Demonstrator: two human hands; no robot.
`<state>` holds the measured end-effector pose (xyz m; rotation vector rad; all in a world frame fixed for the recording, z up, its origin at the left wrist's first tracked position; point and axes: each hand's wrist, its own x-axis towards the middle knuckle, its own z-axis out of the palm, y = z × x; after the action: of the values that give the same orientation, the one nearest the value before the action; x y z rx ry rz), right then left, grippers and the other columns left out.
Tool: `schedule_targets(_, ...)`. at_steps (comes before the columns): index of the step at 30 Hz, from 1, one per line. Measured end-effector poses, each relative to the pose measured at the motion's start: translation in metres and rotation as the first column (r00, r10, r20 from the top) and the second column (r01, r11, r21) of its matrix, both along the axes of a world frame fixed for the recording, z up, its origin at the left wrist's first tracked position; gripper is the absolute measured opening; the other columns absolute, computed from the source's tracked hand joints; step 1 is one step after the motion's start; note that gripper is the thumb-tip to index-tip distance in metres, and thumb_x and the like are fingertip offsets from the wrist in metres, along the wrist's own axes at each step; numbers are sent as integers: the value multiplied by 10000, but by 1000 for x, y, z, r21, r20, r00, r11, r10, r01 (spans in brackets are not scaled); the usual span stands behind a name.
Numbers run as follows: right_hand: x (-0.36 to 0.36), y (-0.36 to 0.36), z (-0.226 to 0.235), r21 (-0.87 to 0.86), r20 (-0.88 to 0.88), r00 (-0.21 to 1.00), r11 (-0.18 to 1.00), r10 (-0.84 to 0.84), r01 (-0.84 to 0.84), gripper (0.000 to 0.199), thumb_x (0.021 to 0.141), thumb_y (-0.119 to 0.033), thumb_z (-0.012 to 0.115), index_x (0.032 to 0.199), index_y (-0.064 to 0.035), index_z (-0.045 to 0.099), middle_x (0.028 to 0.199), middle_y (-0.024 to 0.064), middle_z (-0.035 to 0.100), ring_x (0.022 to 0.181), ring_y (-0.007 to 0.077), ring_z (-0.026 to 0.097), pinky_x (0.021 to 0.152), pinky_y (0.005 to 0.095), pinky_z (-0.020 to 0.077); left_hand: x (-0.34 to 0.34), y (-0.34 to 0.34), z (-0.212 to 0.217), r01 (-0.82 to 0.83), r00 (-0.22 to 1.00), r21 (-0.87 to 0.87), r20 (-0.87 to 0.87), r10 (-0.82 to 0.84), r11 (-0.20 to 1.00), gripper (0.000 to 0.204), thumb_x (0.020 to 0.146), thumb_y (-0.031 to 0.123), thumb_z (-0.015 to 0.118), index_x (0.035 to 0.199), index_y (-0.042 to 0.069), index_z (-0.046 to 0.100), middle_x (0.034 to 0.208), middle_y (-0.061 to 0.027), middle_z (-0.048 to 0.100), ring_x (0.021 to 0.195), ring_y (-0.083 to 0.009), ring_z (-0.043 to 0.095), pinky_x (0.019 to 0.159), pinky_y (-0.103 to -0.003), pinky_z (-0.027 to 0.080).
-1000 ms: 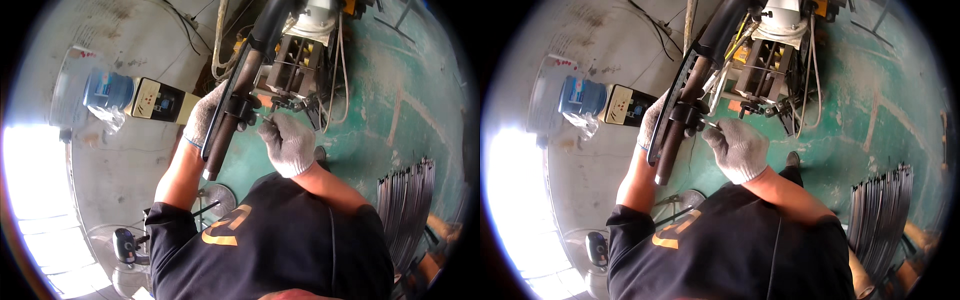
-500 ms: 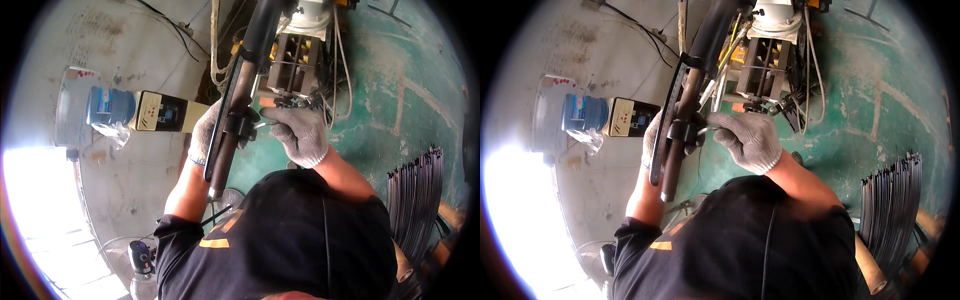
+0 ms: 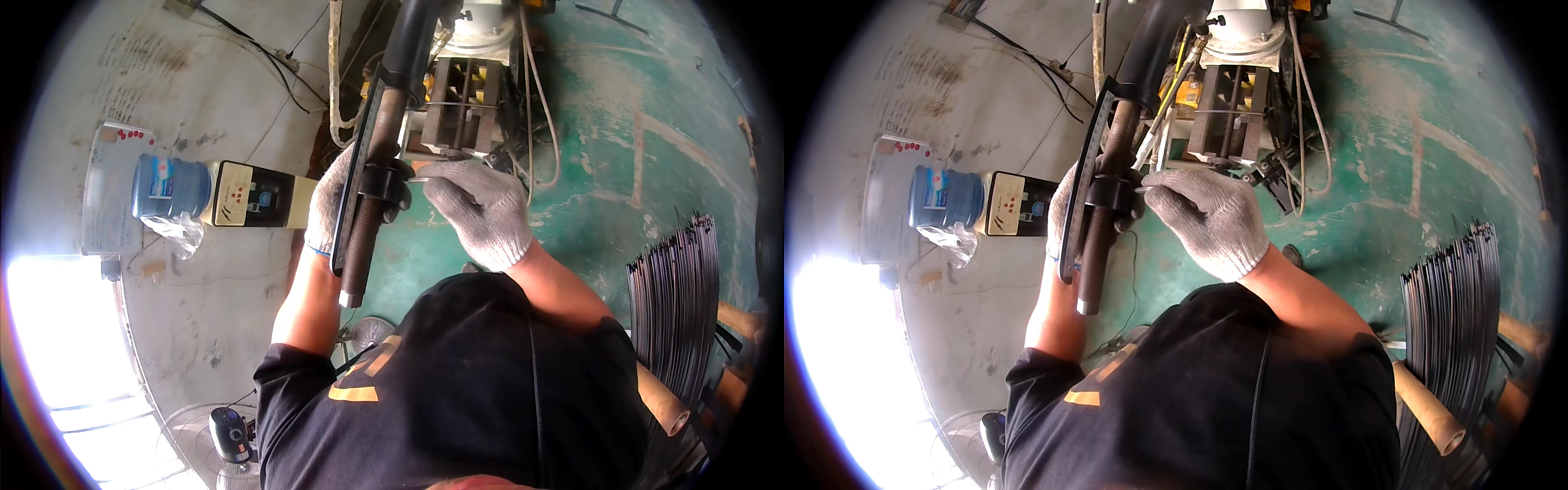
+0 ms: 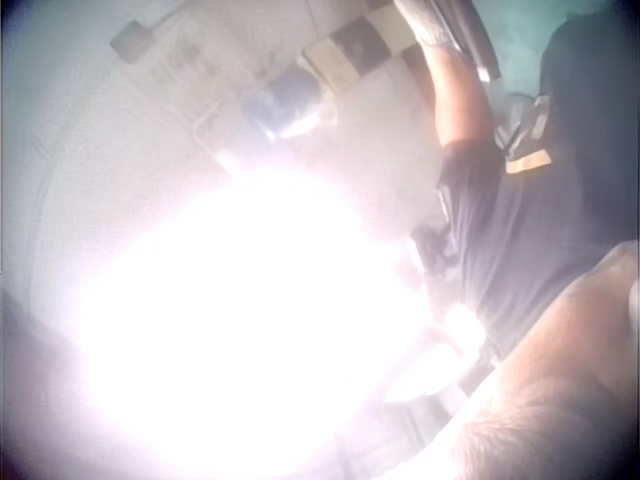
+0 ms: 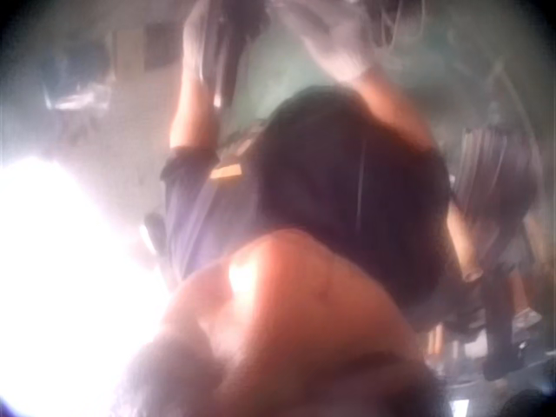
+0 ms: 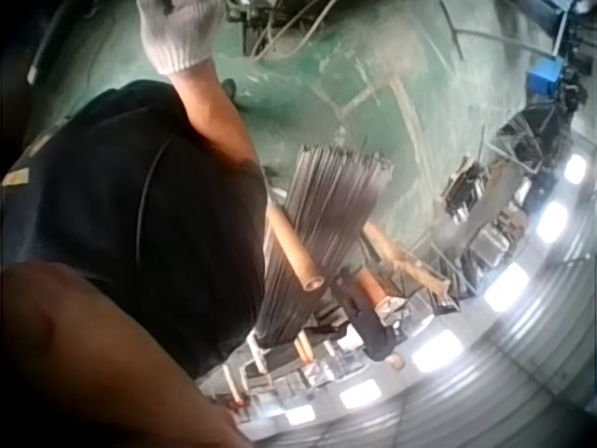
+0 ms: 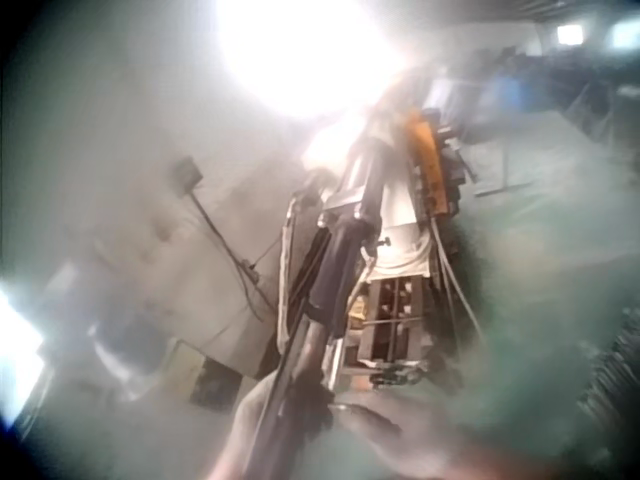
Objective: The person measures a wooden board with a tape measure and then operates a metal bending machine. They load a bundle of long metal rods into the machine, activate the bending mechanism, and then remove the bent rods to inspect them.
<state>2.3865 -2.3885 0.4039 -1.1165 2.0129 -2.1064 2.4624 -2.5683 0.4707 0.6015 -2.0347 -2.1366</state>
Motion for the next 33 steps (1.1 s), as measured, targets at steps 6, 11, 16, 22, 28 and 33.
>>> schedule_targets(6,5,-6,1,1,-116,991,997,-72,72,126,910,-111,769,1017,-44,778,973,112,781,834,288,761,748,357,597,0,6,6,-29,999,-30,17,30,999,332,1099,239,576,1263,-47,613,907,-155,721,647,-171,679,520,-251,506)
schedule_targets(11,14,-8,1,48,-99,992,995,-80,85,138,930,-78,751,1041,0,774,971,130,784,842,243,759,764,334,585,3,-1,-2,-26,999,-19,21,26,999,335,1101,242,574,1270,-44,621,906,-155,726,655,-171,680,527,-249,508)
schedule_targets(16,21,-8,8,64,-97,986,988,-134,141,139,929,-57,748,1037,26,770,952,141,785,837,238,769,765,327,588,-3,18,8,-111,993,-63,26,113,992,323,1081,308,621,1153,-6,636,768,-47,660,587,-79,597,470,-222,417)
schedule_targets(22,26,-10,13,90,-191,962,973,-194,214,140,933,-78,746,1032,17,772,928,156,778,824,271,775,751,343,592,-2,18,6,-57,998,-179,-5,57,982,311,1089,307,600,1159,7,643,767,-9,638,606,-50,565,486,-219,412)
schedule_targets(28,21,-8,13,96,-143,979,983,-143,158,127,940,-115,744,1019,-21,776,896,141,772,782,293,765,710,364,585,-2,13,3,-78,997,-89,11,80,993,333,1086,289,611,1192,-25,635,769,-28,640,583,-69,577,485,-222,423)
schedule_targets(33,22,-11,18,96,-87,985,983,-149,157,85,907,-121,771,978,-74,772,844,116,754,752,311,746,684,399,575,-1,10,0,-93,995,59,-31,95,994,326,1083,276,613,1200,-28,628,754,-58,637,552,-112,601,460,-230,438)
